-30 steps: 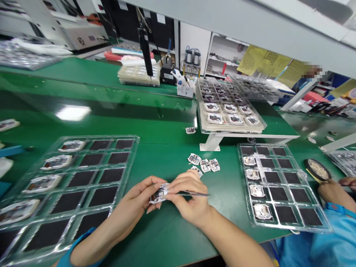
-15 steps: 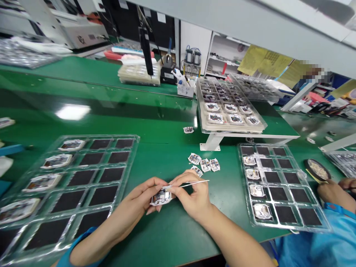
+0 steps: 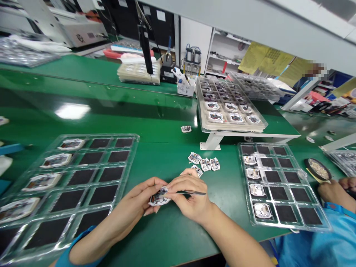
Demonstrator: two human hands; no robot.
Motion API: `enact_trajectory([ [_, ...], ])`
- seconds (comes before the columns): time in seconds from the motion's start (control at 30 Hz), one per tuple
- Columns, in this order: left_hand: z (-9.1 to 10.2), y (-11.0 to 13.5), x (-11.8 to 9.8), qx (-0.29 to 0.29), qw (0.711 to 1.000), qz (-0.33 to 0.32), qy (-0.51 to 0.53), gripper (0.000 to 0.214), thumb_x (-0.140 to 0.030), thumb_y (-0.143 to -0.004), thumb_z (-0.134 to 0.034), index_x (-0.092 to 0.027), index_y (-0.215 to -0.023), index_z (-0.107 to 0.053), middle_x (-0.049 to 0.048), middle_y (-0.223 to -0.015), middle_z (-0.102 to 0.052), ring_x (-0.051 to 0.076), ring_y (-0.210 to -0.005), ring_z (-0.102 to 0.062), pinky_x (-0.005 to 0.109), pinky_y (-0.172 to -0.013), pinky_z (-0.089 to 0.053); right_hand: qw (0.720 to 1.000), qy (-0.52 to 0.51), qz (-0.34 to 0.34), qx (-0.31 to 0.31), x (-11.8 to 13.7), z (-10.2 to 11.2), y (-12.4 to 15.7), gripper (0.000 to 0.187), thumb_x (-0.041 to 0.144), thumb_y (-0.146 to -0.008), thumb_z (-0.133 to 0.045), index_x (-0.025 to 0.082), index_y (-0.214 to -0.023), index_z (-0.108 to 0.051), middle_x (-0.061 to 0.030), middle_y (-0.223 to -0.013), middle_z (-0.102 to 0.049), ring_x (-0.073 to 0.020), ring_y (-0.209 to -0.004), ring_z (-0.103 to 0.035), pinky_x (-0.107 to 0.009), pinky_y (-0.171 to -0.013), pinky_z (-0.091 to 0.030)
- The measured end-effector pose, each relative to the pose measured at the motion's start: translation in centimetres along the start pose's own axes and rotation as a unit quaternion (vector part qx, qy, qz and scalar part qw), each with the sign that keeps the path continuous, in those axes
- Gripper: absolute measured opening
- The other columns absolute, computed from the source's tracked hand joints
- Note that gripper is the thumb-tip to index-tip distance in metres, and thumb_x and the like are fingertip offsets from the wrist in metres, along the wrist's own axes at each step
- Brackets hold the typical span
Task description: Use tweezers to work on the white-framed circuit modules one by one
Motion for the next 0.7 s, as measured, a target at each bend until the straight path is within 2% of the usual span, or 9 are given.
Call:
enact_trajectory([
  [0.17,0.02,-0.13,0.19,0.005,0.999,-0.012,-0.032,0.027,-0.044,-0.076,-0.067,-0.018,-0.079,-0.063,-0.005,-0.058,-0.057,0.009,-0.051,-0.051,0.019,-0.048,-0.032,0.999,-0.019,-0.047,-0.021,-0.44,0.02,0.21,0.006,0.021,-0.085,-0.073,0.025,-0.082,-0.069,-0.0024,-0.076,-0.079,-0.021,-0.068,-0.075,-0.042,-0.079,-0.052],
  [0.33,0.1,-0.28,0.48,0.009,0.997,-0.012,-0.082,0.033,-0.051,-0.076,-0.064,-0.018,-0.08,-0.06,-0.006,-0.06,-0.057,0.008,-0.051,-0.051,0.019,-0.049,-0.031,0.995,-0.028,-0.097,-0.021,-0.81,-0.02,0.29,0.005,0.021,-0.084,-0.072,0.022,-0.081,-0.068,-0.004,-0.075,-0.078,-0.0201,-0.071,-0.071,-0.038,-0.075,-0.054],
  [0.47,0.14,-0.48,0.47,0.022,0.994,-0.009,-0.106,0.035,-0.053,-0.075,-0.061,-0.018,-0.077,-0.057,-0.0066,-0.059,-0.055,0.008,-0.051,-0.049,0.019,-0.049,-0.031,0.993,-0.023,-0.116,0.009,-0.83,-0.01,0.22,0.006,0.02,-0.084,-0.073,0.022,-0.081,-0.068,-0.0039,-0.076,-0.077,-0.0195,-0.072,-0.071,-0.036,-0.073,-0.055],
  [0.6,0.21,-0.67,0.46,0.029,0.993,-0.001,-0.116,0.037,-0.056,-0.074,-0.062,-0.019,-0.075,-0.056,-0.007,-0.058,-0.053,0.009,-0.052,-0.047,0.02,-0.05,-0.032,0.993,-0.018,-0.104,0.043,-0.49,-0.02,-0.05,0.005,0.02,-0.085,-0.072,0.021,-0.081,-0.068,-0.0044,-0.077,-0.077,-0.0195,-0.073,-0.072,-0.035,-0.073,-0.055],
  [0.7,0.18,-0.73,0.47,0.026,0.994,0.01,-0.11,0.04,-0.058,-0.072,-0.064,-0.019,-0.075,-0.055,-0.0069,-0.059,-0.052,0.009,-0.053,-0.046,0.02,-0.052,-0.033,0.991,-0.023,-0.119,0.051,-0.41,0.06,-0.18,0.005,0.019,-0.084,-0.073,0.02,-0.082,-0.069,-0.0046,-0.078,-0.077,-0.0195,-0.074,-0.073,-0.034,-0.072,-0.056],
])
Point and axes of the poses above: each hand's wrist, its own y-axis away from the middle knuckle, its own z-axis out of the back of the hand, x = y × z, the point moved 4 cm from there along -y, towards the middle knuckle
